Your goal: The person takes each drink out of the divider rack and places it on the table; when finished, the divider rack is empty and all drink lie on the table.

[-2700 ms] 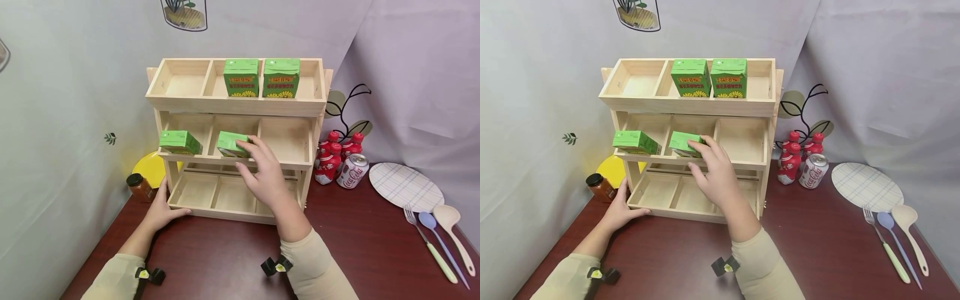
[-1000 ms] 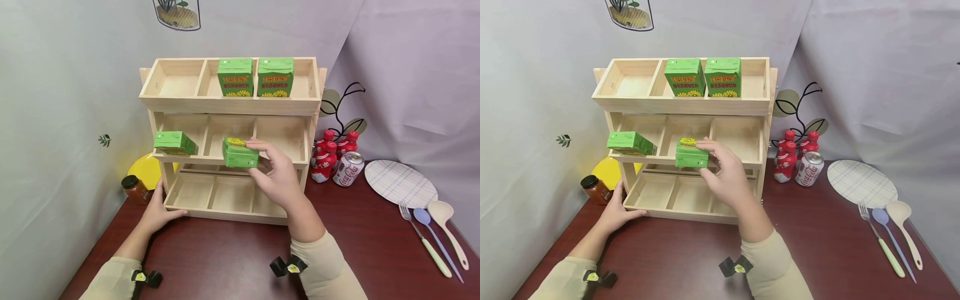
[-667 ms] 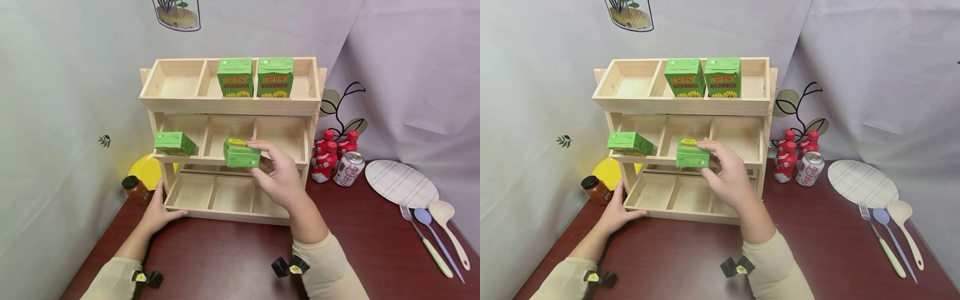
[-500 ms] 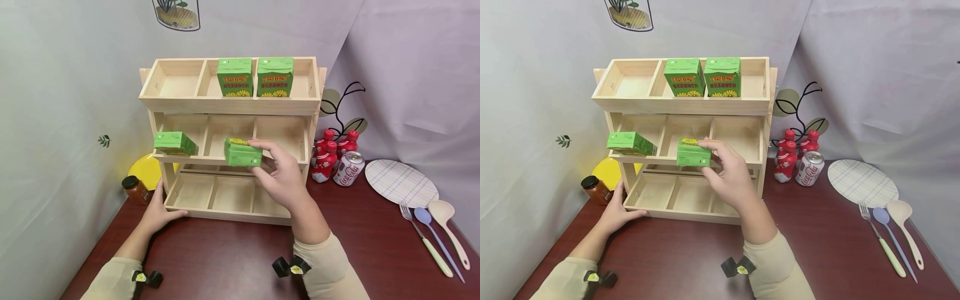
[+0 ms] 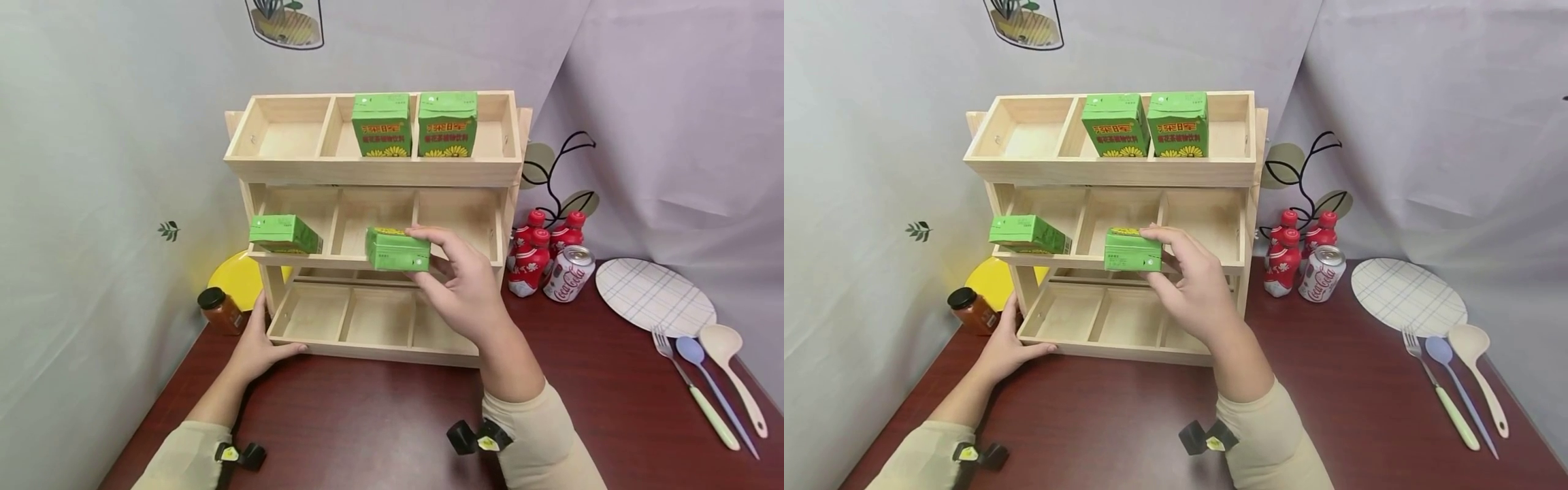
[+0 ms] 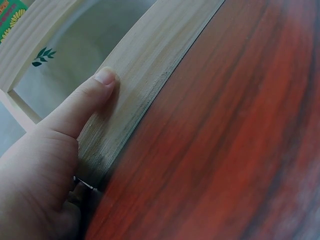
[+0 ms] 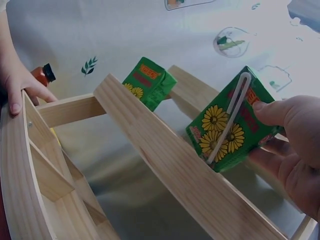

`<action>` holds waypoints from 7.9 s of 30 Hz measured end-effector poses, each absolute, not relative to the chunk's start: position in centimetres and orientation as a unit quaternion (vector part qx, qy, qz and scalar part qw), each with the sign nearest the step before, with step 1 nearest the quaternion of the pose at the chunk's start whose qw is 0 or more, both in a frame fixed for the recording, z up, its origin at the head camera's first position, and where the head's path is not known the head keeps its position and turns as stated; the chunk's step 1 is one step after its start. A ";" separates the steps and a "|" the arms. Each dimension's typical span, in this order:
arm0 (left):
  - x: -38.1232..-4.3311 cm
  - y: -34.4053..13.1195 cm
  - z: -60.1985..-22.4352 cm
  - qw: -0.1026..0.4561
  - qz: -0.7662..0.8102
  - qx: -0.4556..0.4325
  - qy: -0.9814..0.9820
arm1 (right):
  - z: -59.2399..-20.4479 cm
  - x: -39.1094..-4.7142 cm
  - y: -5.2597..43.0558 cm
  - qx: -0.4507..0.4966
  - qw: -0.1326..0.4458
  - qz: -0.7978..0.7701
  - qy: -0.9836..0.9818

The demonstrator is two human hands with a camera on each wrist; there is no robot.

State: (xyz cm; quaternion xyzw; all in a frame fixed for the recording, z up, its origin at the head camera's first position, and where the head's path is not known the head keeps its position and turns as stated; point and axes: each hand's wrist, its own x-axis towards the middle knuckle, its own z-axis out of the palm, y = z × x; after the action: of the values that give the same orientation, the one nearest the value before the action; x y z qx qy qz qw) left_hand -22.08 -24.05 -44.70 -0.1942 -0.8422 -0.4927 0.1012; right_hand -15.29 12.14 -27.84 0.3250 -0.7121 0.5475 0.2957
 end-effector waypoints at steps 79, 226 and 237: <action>-22.2 -24.0 -44.8 0.091 -0.498 -0.191 -0.841 | -37.3 -19.3 34.4 0.094 0.149 0.327 -0.928; -22.5 -24.4 -44.5 0.092 -0.535 -0.193 -0.817 | -28.3 -20.5 1.4 0.437 0.352 0.376 -0.737; -22.2 -24.9 -45.2 0.090 -0.522 -0.176 -0.830 | -28.6 -18.0 3.0 0.438 0.354 0.405 -0.720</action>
State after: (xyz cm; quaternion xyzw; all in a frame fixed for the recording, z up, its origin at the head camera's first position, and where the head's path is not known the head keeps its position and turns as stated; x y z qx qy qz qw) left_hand -22.18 -24.93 -45.22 -0.1763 -0.8295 -0.5222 0.0902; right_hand -17.96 3.01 -28.57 0.4381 -0.7203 0.4050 0.3538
